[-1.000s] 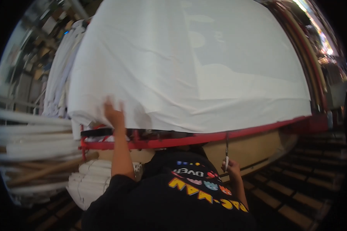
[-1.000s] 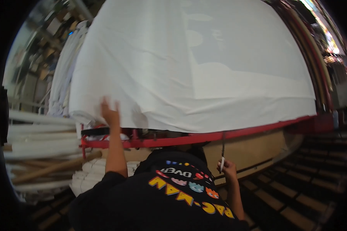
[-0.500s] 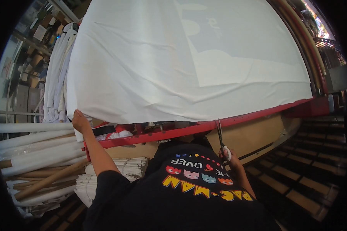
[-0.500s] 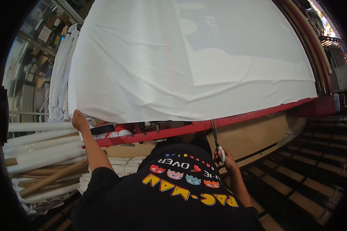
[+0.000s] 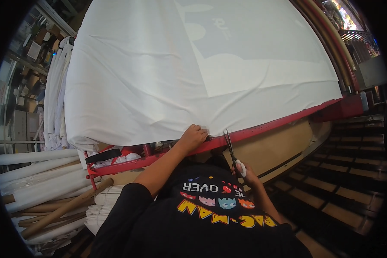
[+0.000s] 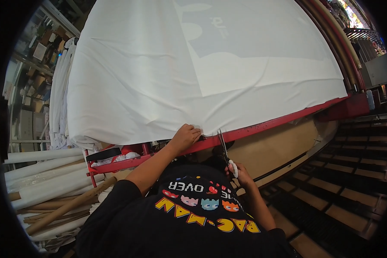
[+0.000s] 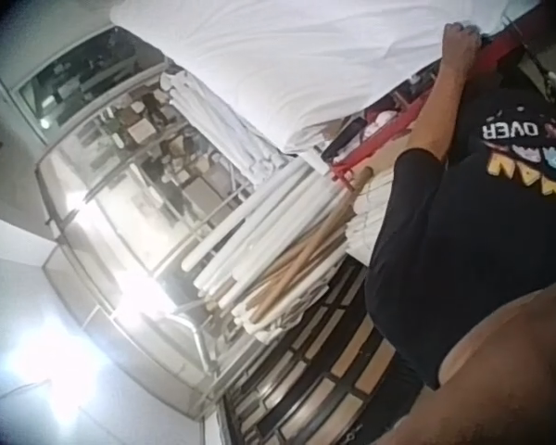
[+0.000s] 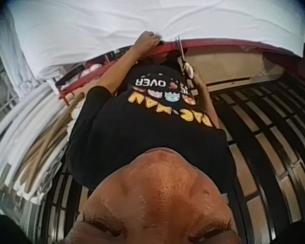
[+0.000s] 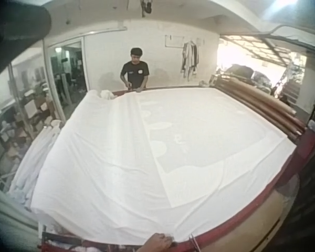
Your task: Operating a large sublimation heat press machine to transfer printed designs onto white fabric sheets, including alignment, cutting, and handling the rollers.
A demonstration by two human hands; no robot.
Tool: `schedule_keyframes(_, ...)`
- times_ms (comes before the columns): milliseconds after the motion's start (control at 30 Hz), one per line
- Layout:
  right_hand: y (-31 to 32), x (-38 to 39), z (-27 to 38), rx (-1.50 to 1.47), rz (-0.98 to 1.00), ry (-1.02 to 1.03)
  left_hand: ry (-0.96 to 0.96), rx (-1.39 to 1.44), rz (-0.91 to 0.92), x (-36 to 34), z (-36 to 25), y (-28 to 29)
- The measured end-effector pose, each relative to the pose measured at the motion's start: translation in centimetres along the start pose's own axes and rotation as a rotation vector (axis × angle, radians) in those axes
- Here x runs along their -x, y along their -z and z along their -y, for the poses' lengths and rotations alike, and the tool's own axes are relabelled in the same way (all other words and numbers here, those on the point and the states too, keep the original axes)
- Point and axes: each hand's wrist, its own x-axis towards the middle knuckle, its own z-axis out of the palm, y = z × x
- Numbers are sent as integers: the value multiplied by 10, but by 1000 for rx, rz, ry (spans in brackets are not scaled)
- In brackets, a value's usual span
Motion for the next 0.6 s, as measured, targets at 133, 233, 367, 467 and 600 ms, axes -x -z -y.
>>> schedule_keyframes(133,-3,9,-2,-25,0,42,-79,61,-43,-1,-2,0)
schedule_keyframes(233,-6,12,-3,30,25,35,-78,99,-58,-1,-8,-1)
schedule_keyframes(367,-17,-9,-1,-8,22,24,-12,123,-110,-1,-10,-2)
schedule_keyframes(467,-28,-32,4,-37,25,128,-13,145,-147,0,-10,-2)
schedule_keyframes(600,-29,-27,11,-71,50,115,91,191,-145,0,-12,-1)
